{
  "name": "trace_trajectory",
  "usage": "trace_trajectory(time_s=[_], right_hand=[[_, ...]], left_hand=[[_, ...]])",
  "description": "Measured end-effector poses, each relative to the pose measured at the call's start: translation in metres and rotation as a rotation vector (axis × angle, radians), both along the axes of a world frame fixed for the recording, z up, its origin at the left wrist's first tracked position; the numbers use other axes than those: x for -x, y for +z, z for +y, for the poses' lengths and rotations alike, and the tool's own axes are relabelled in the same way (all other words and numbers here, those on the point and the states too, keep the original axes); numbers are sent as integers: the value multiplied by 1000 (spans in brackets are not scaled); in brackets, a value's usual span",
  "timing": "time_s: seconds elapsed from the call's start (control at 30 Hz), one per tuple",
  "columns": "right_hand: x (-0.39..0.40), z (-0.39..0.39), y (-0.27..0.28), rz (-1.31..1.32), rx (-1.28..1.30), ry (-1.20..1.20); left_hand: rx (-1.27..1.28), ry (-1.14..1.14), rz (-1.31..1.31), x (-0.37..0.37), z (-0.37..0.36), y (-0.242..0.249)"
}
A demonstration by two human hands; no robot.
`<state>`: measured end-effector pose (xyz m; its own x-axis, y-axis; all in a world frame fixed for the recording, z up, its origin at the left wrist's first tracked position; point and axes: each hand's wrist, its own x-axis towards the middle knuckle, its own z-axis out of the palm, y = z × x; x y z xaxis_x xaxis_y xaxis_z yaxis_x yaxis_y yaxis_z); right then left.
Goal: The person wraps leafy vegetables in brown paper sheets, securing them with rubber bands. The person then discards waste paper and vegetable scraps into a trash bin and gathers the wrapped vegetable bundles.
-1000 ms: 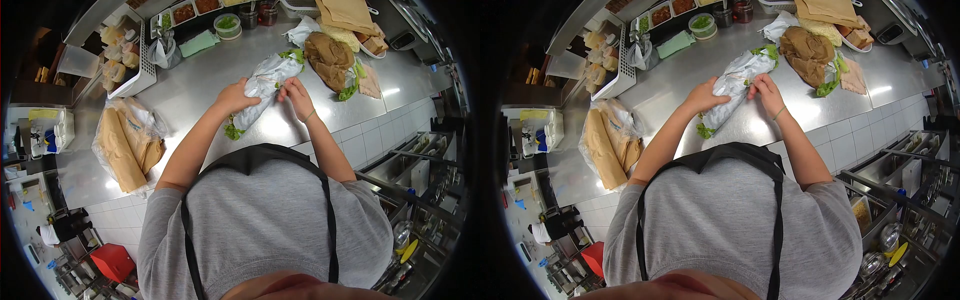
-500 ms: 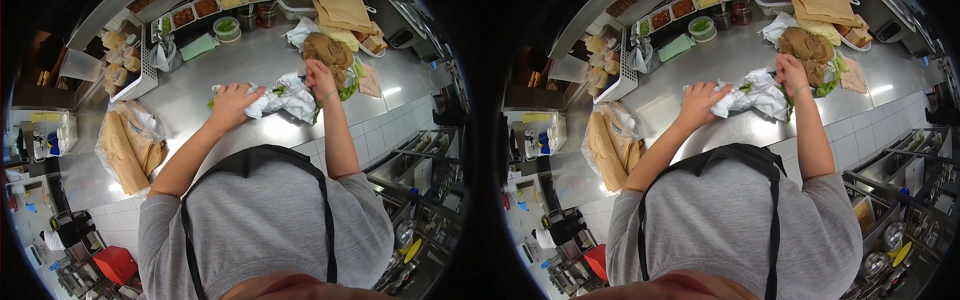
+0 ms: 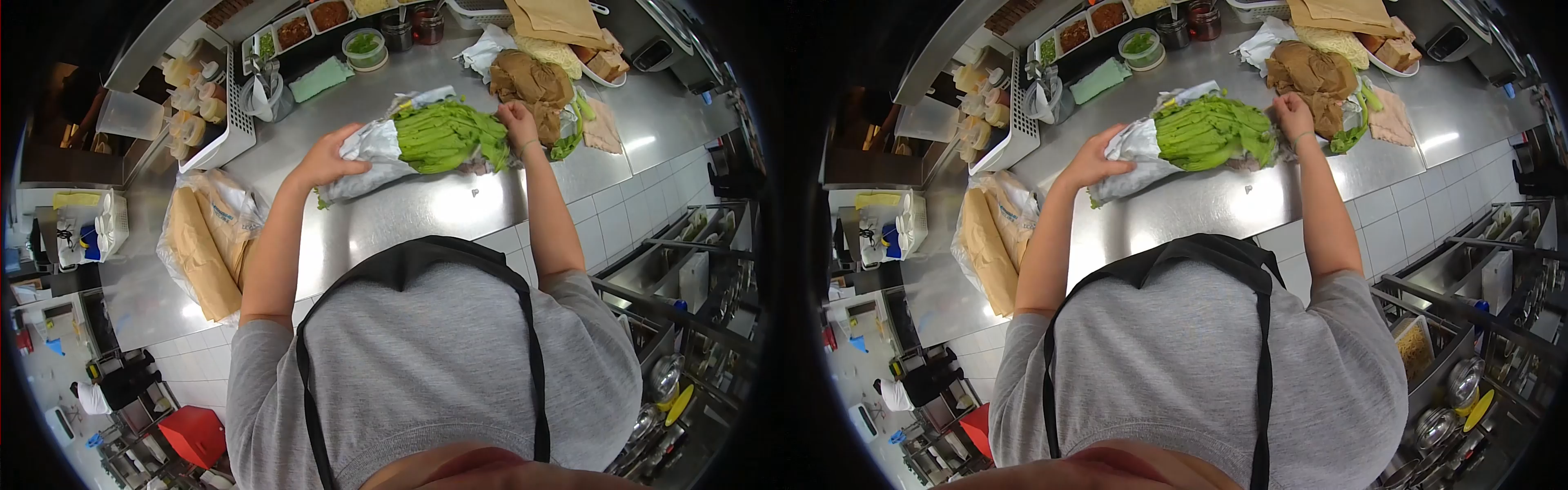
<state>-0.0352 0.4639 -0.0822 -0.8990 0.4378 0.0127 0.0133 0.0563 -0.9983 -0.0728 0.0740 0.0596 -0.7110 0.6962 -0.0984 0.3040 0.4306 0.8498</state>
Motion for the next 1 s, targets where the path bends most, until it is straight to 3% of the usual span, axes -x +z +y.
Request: trace_trajectory(time_s=[0.1,0.2,0.3,0.37,0.43,0.5,0.57,0.63,0.73,0.77,0.9,0.93,0.97,1.0], right_hand=[[3,7,43,-54,232,-46],[7,22,66,97,445,-198],[4,32,80,54,405,-194],[-3,30,85,-16,322,-55],[-10,-9,112,56,587,174],[-14,-42,121,126,599,276],[-18,-80,121,238,683,481],[-29,-119,122,249,685,602],[-41,-146,125,260,672,707],[-41,-148,126,261,670,708],[-40,-151,141,171,505,279],[-39,-153,144,117,486,130],[-36,-154,141,114,488,133],[-32,-155,137,172,447,71]], left_hand=[[9,68,-14,3,-14,8],[75,241,109,23,-38,-2],[181,312,55,41,-62,-12],[181,308,-37,43,-64,-18],[457,306,500,33,-55,-20],[409,456,898,11,-15,5],[15,265,886,-1,22,15],[-159,157,576,-34,60,16],[-339,170,463,-57,92,-2],[-340,170,465,-63,94,-3],[-235,88,711,-94,104,-6],[-234,-101,705,-103,105,-10],[-233,-290,694,-112,107,-12],[-232,-288,693,-120,109,-13]])
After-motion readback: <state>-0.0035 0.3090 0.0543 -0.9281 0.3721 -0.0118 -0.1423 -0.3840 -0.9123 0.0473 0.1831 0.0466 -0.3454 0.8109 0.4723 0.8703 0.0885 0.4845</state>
